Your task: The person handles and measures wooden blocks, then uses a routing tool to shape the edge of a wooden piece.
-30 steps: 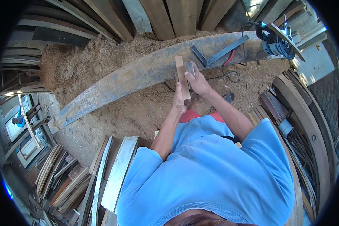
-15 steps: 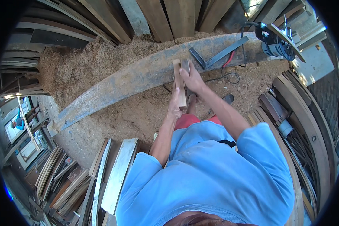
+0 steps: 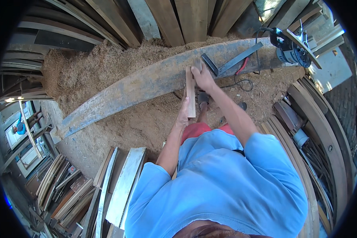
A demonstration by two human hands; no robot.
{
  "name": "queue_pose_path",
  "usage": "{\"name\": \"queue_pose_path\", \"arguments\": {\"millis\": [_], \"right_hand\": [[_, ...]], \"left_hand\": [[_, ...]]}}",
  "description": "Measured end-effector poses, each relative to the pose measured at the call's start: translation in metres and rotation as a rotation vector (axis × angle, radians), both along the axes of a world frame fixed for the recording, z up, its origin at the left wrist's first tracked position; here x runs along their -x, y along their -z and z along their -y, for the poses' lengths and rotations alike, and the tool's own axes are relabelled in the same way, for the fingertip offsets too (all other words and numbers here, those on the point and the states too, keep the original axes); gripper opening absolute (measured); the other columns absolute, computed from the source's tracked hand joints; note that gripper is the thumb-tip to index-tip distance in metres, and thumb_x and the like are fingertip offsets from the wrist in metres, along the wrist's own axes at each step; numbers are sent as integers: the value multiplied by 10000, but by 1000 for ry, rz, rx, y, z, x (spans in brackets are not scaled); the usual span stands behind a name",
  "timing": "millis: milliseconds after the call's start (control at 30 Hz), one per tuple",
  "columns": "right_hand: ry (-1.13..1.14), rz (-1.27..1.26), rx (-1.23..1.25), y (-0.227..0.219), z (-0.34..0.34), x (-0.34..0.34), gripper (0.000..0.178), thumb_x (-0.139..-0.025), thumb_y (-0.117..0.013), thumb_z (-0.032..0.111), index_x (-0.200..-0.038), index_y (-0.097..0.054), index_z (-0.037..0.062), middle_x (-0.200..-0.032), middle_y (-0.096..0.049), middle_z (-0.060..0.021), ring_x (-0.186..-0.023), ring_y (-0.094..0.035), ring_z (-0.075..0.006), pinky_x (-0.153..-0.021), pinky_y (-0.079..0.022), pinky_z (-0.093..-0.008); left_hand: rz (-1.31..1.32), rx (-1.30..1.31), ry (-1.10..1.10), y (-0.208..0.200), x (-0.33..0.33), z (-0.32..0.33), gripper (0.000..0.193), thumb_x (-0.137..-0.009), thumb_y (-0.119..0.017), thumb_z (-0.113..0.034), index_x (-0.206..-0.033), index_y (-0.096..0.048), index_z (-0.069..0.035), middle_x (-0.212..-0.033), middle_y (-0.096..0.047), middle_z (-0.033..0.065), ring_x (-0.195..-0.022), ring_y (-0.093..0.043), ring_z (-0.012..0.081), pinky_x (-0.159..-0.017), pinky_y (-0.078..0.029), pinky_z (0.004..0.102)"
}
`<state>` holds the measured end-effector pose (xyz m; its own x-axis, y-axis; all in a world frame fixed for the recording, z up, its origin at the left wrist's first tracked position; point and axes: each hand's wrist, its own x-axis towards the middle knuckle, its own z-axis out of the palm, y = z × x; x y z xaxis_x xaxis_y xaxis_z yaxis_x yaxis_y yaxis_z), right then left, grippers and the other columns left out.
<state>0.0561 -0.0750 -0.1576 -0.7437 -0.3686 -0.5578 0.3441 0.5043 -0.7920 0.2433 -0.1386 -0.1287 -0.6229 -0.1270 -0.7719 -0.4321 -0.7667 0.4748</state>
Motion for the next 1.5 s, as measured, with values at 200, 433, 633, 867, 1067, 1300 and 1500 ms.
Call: {"name": "queue_pose_path", "arguments": {"millis": [200,433,633,867,1067,1300,1500], "right_hand": [[-18,26,172,-11,2,22,798,-969,-574,398,-1538,-248,-56,-1431,-510,-261,-1342,-493,-328,-1128,-357,-358],[61,160,517,-101,-79,-33,754,-1010,-557,359,-1549,-226,-51,-1471,-461,-191,-1367,-436,-251,-1158,-307,-353],[-88,-103,521,-167,-94,-83,843,-1003,-519,300,-1562,-24,-89,-1558,-296,-272,-1472,-305,-313,-1199,-243,-375],[-86,-206,385,-154,-96,-91,894,-974,-548,328,-1550,-29,-117,-1556,-266,-335,-1476,-284,-384,-1206,-233,-405],[-35,-63,517,-192,-102,-67,839,-984,-552,271,-1575,-55,-58,-1508,-386,-293,-1416,-389,-359,-1177,-293,-411],[-39,-182,476,-188,-92,-70,853,-982,-548,302,-1566,-55,-77,-1513,-373,-300,-1438,-363,-346,-1188,-271,-391],[18,-279,396,-164,-70,-28,824,-967,-550,274,-1538,-113,-128,-1546,-295,-340,-1491,-267,-369,-1221,-206,-393]], "left_hand": [[-76,55,81,17,-10,4,558,-1012,-484,-514,-1360,-512,-79,-1141,-654,71,-975,-656,154,-827,-556,309],[-479,252,137,-51,30,-7,727,-1054,-394,-431,-1610,-130,-43,-1631,-244,147,-1502,-263,259,-1220,-236,386],[-462,165,119,-58,56,-7,652,-1072,-350,-436,-1579,-194,-57,-1525,-374,143,-1388,-401,264,-1154,-340,395],[-380,203,72,-54,78,-5,609,-1068,-345,-508,-1458,-412,-45,-1260,-608,138,-1150,-634,238,-985,-528,409],[-456,82,98,-97,88,1,625,-1069,-363,-447,-1572,-242,-97,-1474,-437,146,-1301,-515,259,-1076,-456,409],[-514,399,155,-112,91,-12,653,-1068,-318,-471,-1591,-211,-95,-1516,-413,152,-1352,-488,274,-1113,-431,425],[-439,270,184,-105,75,-12,622,-1080,-317,-396,-1606,-158,-104,-1550,-382,141,-1408,-422,278,-1155,-377,409]]}}
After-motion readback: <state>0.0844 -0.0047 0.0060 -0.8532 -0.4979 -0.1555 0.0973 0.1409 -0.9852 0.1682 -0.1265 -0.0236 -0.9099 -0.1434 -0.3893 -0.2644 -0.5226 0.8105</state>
